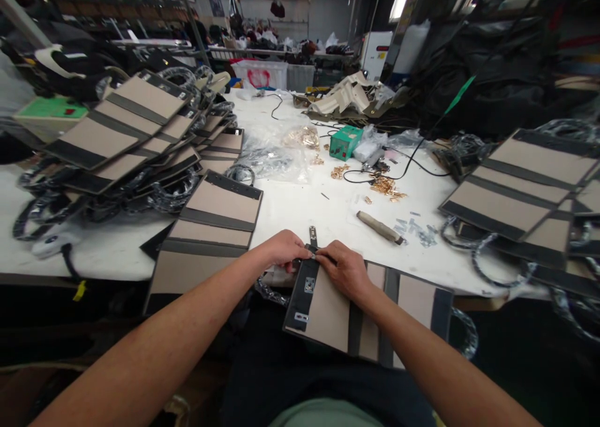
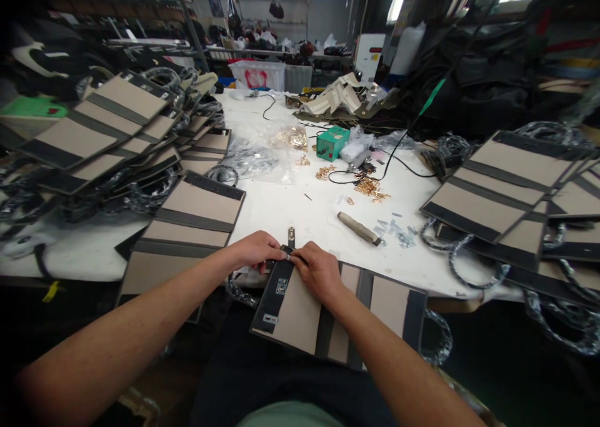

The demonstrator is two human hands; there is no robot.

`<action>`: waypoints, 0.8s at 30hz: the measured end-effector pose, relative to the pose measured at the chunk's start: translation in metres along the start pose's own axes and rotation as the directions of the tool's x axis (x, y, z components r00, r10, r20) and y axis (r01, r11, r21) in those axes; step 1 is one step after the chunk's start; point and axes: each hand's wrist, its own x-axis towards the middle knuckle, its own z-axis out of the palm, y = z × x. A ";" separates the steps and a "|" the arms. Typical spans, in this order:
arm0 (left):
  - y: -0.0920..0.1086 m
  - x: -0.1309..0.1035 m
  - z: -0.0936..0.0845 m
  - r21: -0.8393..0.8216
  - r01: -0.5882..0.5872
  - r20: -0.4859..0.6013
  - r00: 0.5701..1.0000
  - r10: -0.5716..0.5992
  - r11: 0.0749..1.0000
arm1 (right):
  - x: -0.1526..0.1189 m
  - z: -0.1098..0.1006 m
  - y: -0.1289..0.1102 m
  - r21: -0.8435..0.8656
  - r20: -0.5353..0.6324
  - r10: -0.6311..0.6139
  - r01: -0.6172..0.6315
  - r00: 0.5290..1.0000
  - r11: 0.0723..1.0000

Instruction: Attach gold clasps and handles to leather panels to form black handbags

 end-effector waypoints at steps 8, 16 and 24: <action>0.007 0.005 -0.001 -0.030 0.052 -0.035 0.998 -0.054 0.998 | 0.020 -0.039 0.032 -0.032 -0.248 0.014 -0.022 0.969 0.999; 0.004 0.007 -0.002 -0.078 0.105 0.010 0.994 -0.105 0.991 | 0.039 -0.075 0.102 -0.559 -0.118 0.255 -0.276 0.960 0.782; 0.000 0.007 0.001 -0.128 0.094 -0.019 0.995 -0.097 0.987 | 0.042 -0.079 0.047 0.372 -0.191 0.422 -0.332 0.886 0.867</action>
